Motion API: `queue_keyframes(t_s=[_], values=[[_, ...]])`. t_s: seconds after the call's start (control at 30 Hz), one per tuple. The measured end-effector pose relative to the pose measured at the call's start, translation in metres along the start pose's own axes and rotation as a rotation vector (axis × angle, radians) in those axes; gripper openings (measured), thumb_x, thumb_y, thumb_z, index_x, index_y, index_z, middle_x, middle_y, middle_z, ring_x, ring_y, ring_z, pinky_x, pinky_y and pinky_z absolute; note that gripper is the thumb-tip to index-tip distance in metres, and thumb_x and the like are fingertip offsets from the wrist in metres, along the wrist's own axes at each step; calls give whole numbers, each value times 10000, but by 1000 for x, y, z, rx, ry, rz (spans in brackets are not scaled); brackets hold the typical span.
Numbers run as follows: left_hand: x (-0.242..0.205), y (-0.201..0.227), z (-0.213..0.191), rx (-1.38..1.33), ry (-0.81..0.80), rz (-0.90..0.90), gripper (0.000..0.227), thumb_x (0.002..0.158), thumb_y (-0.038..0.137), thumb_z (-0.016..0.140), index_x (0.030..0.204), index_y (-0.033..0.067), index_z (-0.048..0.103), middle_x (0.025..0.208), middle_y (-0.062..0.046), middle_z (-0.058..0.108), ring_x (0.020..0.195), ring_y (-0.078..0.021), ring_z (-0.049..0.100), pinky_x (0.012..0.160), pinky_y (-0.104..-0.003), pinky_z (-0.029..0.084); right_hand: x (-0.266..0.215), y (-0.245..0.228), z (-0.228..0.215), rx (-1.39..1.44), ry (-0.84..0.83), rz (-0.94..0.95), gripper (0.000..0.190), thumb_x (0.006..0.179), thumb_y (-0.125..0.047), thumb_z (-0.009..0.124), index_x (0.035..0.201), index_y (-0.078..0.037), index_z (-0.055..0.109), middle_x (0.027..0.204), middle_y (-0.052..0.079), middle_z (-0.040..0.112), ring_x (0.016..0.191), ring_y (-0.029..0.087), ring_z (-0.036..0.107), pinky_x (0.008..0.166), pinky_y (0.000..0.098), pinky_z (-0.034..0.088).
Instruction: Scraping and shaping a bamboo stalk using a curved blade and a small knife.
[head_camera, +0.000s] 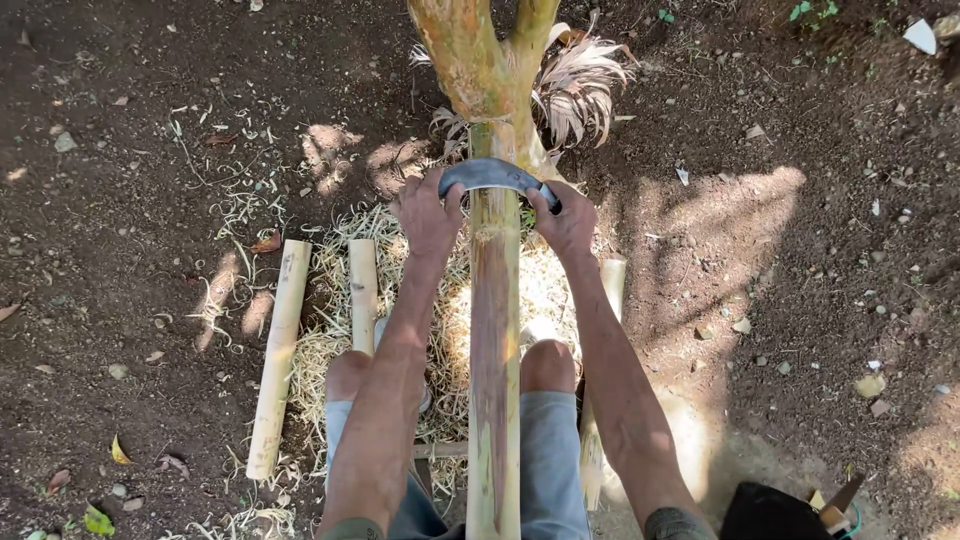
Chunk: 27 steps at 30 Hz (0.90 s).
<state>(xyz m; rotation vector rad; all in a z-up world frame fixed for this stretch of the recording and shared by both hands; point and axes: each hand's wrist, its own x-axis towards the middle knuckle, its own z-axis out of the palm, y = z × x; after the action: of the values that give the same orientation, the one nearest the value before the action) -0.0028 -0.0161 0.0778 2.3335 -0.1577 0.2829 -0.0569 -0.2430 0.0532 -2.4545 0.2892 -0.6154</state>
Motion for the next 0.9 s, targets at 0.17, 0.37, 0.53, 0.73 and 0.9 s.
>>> queue_keyframes(t_s=[0.17,0.37,0.53,0.73,0.9], values=[[-1,5,-8,-66,68,24,377,872,289,786,1180,85,714,924,-125,680,933,-294,616,857,-475,339,7,-10,-4,41,42,-38,338,911,-460,770,928,-122,772,644,3,663,526,136,604,502,341,483],[-5,9,-12,-81,86,37,349,893,281,772,1162,67,714,902,-135,692,921,-293,624,855,-471,335,5,-2,3,55,55,-86,367,921,-479,761,925,-113,763,656,-1,657,535,138,605,511,341,490],[-23,-2,-5,-40,103,124,346,938,323,745,1164,63,715,925,-136,691,906,-293,604,840,-462,336,-31,4,3,40,66,-30,369,949,-471,740,937,-103,759,608,-10,623,488,116,560,471,327,458],[-52,2,-17,-2,-48,58,303,946,323,702,1154,104,728,896,-109,674,876,-255,587,858,-457,359,-73,-2,-19,48,91,-17,357,959,-435,732,879,-88,749,578,-22,574,449,106,491,416,306,391],[-13,10,-10,36,-120,66,266,967,230,669,1215,166,742,918,-109,610,890,-266,552,845,-454,355,-45,18,-3,30,93,7,390,978,-469,701,835,-107,729,554,-34,543,437,103,474,411,316,373]])
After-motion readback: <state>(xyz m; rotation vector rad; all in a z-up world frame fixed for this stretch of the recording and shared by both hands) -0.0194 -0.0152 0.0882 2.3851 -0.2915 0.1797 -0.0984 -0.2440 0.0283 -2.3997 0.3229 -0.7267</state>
